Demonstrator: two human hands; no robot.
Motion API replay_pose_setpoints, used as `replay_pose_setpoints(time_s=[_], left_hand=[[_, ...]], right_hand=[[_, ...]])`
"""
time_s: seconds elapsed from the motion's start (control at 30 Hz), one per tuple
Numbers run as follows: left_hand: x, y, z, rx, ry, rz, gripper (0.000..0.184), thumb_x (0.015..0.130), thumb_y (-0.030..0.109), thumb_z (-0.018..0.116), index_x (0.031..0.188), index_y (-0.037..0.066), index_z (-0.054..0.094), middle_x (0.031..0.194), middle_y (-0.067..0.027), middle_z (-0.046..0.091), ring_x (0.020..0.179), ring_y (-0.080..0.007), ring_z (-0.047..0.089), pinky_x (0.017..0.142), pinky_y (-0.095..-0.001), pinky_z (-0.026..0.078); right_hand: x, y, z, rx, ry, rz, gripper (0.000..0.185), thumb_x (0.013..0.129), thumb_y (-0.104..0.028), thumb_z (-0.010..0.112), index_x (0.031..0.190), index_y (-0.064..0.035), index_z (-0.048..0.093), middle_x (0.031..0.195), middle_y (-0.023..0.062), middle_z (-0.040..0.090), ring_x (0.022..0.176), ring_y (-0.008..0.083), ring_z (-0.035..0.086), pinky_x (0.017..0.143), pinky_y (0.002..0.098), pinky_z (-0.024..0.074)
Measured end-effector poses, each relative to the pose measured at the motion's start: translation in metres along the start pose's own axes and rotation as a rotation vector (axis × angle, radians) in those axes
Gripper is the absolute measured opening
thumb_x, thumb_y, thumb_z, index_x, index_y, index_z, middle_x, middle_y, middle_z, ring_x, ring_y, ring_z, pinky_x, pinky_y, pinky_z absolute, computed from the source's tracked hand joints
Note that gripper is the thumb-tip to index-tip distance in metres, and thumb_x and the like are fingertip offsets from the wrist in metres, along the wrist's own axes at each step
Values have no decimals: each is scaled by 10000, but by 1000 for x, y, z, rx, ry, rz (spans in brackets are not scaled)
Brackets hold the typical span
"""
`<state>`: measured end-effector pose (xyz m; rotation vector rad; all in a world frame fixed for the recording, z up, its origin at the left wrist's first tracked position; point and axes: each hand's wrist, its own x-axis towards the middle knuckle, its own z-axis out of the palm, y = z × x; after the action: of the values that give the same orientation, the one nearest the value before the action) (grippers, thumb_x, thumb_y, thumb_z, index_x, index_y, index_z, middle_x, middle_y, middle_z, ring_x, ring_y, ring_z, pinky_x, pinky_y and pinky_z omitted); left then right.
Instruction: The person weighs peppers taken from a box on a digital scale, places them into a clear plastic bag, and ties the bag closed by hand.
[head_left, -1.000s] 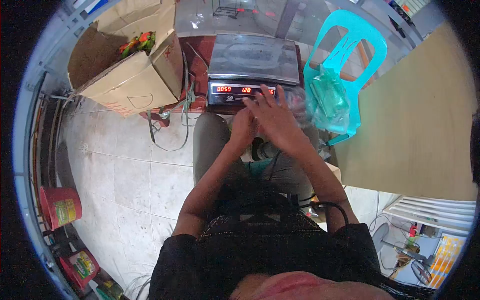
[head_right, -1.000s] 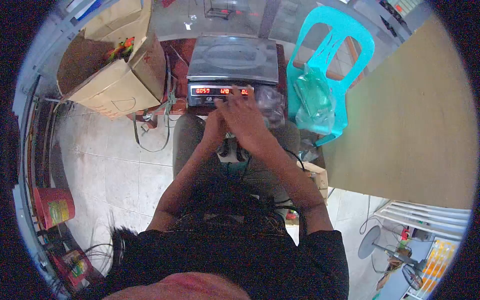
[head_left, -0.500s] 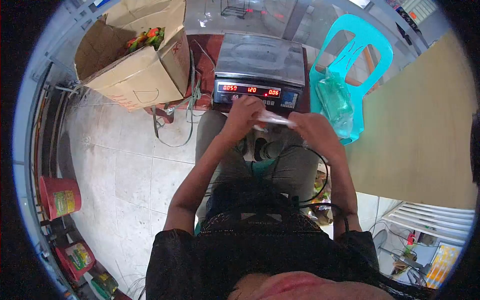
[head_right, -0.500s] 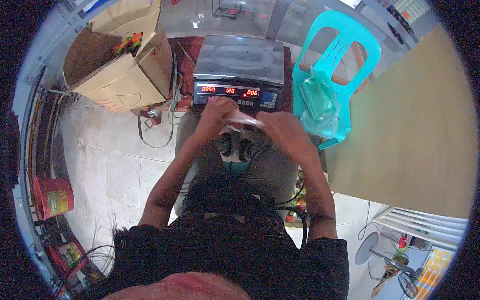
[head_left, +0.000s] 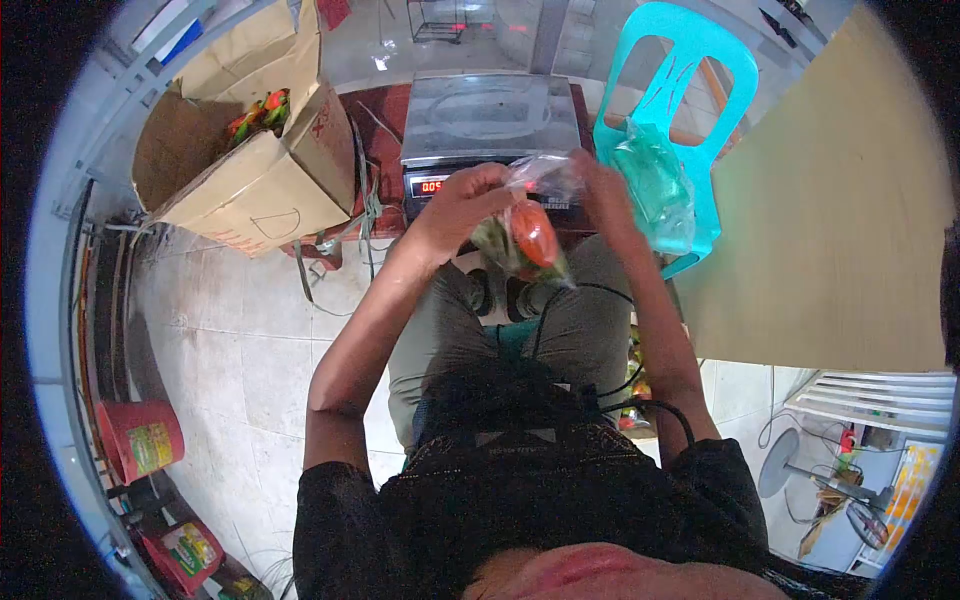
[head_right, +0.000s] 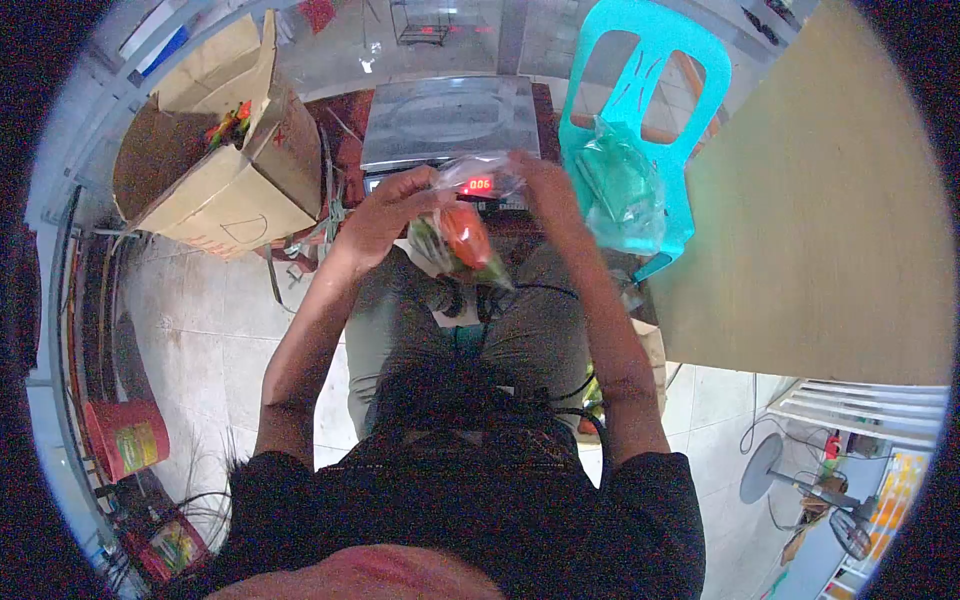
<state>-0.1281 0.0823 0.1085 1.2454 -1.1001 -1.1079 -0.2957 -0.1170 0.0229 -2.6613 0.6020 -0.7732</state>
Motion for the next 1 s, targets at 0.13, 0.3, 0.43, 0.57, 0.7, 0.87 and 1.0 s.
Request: replay_pose_setpoints(time_s=[0.13, 0.3, 0.43, 0.57, 0.7, 0.87, 1.0], left_hand=[[13, -7, 20, -351, 71, -25, 173, 935, 222, 602, 968, 58, 645, 849, 40, 610, 768, -47, 535, 693, -210, 420], [21, -32, 25, -386, 342, -1, 158, 917, 194, 629, 951, 41, 649, 790, 32, 621, 704, -53, 538, 653, -222, 431], [32, -96, 13, -353, 626, 136, 126, 893, 177, 667, 875, 54, 649, 747, 36, 609, 662, -52, 528, 604, -224, 422], [33, -120, 14, -231, 760, 193, 141, 863, 156, 701, 808, 45, 635, 716, 33, 594, 637, -48, 513, 586, -222, 416], [26, -116, 14, 363, 863, 242, 142, 836, 125, 717, 799, 23, 625, 679, 19, 576, 628, -59, 516, 584, -225, 417], [9, -110, -1, 323, 620, 171, 99, 824, 79, 707, 831, 20, 628, 729, -2, 598, 689, -77, 569, 635, -225, 453], [-4, -99, -8, 224, 364, 132, 106, 821, 45, 700, 880, 9, 619, 818, -9, 608, 755, -78, 585, 680, -234, 468]], right_hand=[[-26, 7, 98, 724, -210, 225, 458, 915, -186, 538, 1350, -71, 450, 1258, 193, 556, 1167, 311, 536, 999, 430, 411], [-79, -45, 159, 427, -103, -114, 507, 957, -195, 489, 1426, -77, 339, 1392, 101, 449, 1248, 245, 450, 1036, 388, 371], [-81, -60, 181, 1313, -379, 320, 457, 952, -178, 496, 1385, -83, 385, 1134, 63, 557, 884, 178, 565, 687, 312, 482], [-56, -116, 109, 1506, -388, 769, 277, 940, -164, 511, 1205, -85, 492, 835, 23, 576, 625, 143, 522, 510, 293, 418], [-48, -101, 78, 691, -157, 255, 135, 892, -143, 554, 994, -55, 563, 742, 106, 585, 656, 324, 572, 612, 389, 448], [-12, -85, 9, 327, -219, -16, 232, 852, -144, 579, 1058, -39, 572, 917, 198, 596, 866, 432, 575, 714, 416, 459], [27, -52, 1, 490, -280, -248, 257, 875, -191, 583, 1074, -29, 577, 985, 137, 597, 915, 329, 594, 765, 375, 450]])
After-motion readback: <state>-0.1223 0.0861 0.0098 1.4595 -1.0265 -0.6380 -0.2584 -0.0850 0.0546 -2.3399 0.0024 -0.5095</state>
